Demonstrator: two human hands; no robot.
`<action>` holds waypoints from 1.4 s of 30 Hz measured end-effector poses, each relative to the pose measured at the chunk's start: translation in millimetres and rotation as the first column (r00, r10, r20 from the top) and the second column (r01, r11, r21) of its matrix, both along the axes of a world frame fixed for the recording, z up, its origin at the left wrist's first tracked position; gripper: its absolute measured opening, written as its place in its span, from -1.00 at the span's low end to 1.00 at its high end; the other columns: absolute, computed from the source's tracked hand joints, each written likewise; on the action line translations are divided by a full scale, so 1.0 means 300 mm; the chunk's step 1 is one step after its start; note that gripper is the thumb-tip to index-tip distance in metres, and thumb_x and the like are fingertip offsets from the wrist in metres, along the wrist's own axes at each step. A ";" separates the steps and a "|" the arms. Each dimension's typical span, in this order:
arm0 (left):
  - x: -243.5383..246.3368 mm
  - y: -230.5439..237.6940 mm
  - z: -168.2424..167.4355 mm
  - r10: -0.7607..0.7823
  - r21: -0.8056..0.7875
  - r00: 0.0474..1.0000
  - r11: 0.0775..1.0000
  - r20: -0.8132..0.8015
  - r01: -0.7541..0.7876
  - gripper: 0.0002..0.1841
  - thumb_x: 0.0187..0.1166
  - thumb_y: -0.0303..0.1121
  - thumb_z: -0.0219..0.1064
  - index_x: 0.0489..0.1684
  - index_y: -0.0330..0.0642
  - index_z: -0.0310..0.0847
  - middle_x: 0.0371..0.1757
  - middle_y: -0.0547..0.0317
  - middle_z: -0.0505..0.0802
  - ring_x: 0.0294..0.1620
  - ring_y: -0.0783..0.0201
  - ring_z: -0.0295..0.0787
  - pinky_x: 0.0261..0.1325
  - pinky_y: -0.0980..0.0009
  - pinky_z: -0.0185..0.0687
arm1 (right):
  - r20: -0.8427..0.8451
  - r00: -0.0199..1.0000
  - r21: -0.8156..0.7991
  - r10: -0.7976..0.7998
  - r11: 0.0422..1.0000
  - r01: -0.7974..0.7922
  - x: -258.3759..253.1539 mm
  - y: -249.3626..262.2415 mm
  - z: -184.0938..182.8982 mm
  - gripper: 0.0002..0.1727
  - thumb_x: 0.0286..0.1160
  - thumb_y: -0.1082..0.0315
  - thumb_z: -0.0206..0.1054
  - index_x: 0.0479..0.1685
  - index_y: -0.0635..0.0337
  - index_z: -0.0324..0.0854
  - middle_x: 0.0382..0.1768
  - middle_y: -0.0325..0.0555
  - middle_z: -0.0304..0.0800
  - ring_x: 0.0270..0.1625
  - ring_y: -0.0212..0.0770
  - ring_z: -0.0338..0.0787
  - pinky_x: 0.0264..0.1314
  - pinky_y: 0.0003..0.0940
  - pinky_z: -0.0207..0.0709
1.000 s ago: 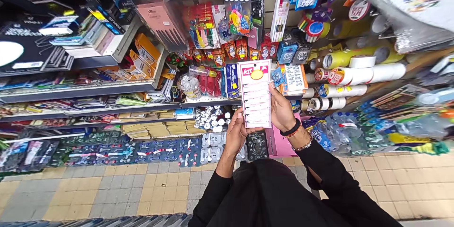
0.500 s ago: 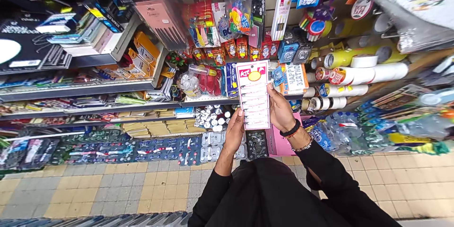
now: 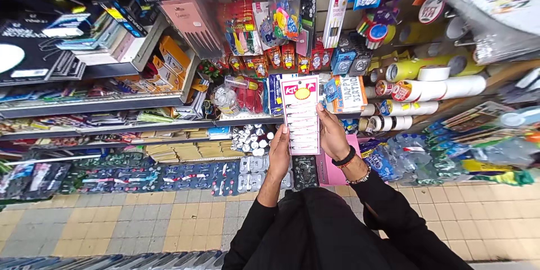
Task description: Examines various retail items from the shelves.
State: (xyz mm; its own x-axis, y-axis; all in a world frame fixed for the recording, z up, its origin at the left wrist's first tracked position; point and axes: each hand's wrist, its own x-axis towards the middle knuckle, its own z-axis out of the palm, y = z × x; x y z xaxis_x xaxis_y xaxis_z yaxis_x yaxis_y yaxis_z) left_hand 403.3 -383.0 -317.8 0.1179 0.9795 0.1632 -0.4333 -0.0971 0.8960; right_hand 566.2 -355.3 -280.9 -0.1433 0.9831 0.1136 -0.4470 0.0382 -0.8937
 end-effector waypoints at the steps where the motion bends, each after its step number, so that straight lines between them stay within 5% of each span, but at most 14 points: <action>1: 0.002 0.001 0.000 0.004 0.004 1.000 1.000 -0.002 -0.004 -0.48 0.93 -0.19 -0.27 0.61 -0.40 0.27 0.27 -0.21 0.76 0.28 0.01 0.77 0.40 -0.01 0.69 | 0.001 1.000 0.004 -0.001 1.000 0.001 0.000 0.000 0.000 -0.42 0.93 0.04 -0.22 0.46 0.25 0.54 0.18 0.09 0.81 0.25 -0.10 0.81 0.42 -0.06 0.67; 7: 0.009 -0.002 -0.004 0.033 -0.004 0.999 0.999 -0.014 -0.033 -0.49 0.93 -0.19 -0.26 0.54 -0.40 0.33 0.19 -0.18 0.79 0.20 0.03 0.81 0.32 0.01 0.75 | -0.010 1.000 0.014 0.002 1.000 -0.002 0.005 -0.007 -0.016 -0.44 0.93 0.08 -0.19 0.44 0.32 0.54 0.16 0.14 0.81 0.24 -0.07 0.81 0.42 -0.06 0.67; 10: 0.004 -0.017 -0.003 0.075 -0.011 0.997 0.997 -0.021 -0.075 -0.50 0.91 -0.20 -0.23 0.55 -0.39 0.33 0.21 -0.17 0.79 0.20 0.05 0.81 0.31 0.05 0.76 | 0.042 0.999 0.040 0.006 0.999 -0.008 0.004 -0.051 -0.049 -0.41 0.91 0.08 -0.14 0.60 0.40 0.35 0.35 0.15 0.69 0.38 -0.08 0.73 0.52 -0.08 0.60; 16: 0.003 0.019 0.000 0.092 -0.015 0.996 0.996 0.008 -0.092 -0.47 0.90 -0.11 -0.16 0.57 -0.37 0.34 0.24 -0.24 0.78 0.20 0.00 0.82 0.28 0.06 0.77 | 0.126 0.985 0.189 -0.120 0.977 0.095 -0.029 -0.036 -0.083 -0.63 0.87 0.29 0.01 0.25 0.37 0.62 0.03 0.10 0.84 0.07 -0.10 0.85 0.24 -0.16 0.75; 22: -0.070 0.026 -0.017 0.079 0.068 0.997 0.994 0.024 -0.080 -0.25 0.83 0.13 -0.09 0.83 -0.25 0.00 0.48 -0.37 0.63 0.42 -0.30 0.66 0.35 -0.17 0.69 | 0.144 0.968 0.357 -0.206 0.923 0.143 0.035 0.241 0.242 -0.67 0.86 0.33 0.02 0.17 0.41 0.61 -0.10 0.07 0.82 -0.05 -0.13 0.85 0.12 -0.15 0.78; 27: -0.132 -0.040 -0.085 0.119 -0.033 0.993 0.992 0.018 -0.119 -0.28 0.84 0.12 -0.12 0.82 -0.22 0.03 0.40 -0.38 0.69 0.32 -0.26 0.73 0.24 -0.10 0.76 | 0.169 0.907 0.480 -0.387 0.835 0.267 0.035 0.559 0.601 -0.64 0.85 0.04 0.06 0.23 0.05 0.62 -0.12 -0.07 0.83 -0.20 -0.19 0.86 -0.16 -0.20 0.80; 31: -0.186 -0.093 -0.135 0.172 -0.122 0.985 0.978 0.007 -0.169 -0.35 0.87 0.02 -0.16 0.80 -0.24 0.06 0.36 -0.37 0.71 0.26 -0.23 0.78 0.20 -0.08 0.79 | 0.159 0.833 0.546 -0.530 0.750 0.373 0.007 0.849 0.836 -0.68 0.81 0.20 0.13 -0.11 0.27 0.65 -0.24 -0.06 0.75 -0.16 -0.23 0.78 -0.01 -0.20 0.71; 42: -0.291 -0.159 -0.232 0.234 -0.236 0.972 0.945 0.009 -0.226 -0.35 0.87 0.03 -0.19 0.83 -0.18 0.04 0.34 -0.35 0.74 0.25 -0.24 0.79 0.18 -0.10 0.79 | 0.106 0.782 0.480 -0.614 0.721 0.500 -0.001 0.968 0.978 -0.70 0.76 0.21 0.18 -0.20 0.23 0.71 -0.32 -0.07 0.78 -0.24 -0.21 0.81 -0.09 -0.17 0.74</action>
State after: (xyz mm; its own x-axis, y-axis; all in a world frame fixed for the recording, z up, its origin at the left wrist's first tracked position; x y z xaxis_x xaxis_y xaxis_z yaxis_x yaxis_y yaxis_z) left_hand 316.0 -430.8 -387.3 -0.1169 0.9905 -0.0720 -0.4564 0.0107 0.8897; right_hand 565.9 -65.0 12.4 0.3378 0.7600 0.5552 0.0005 0.5898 -0.8076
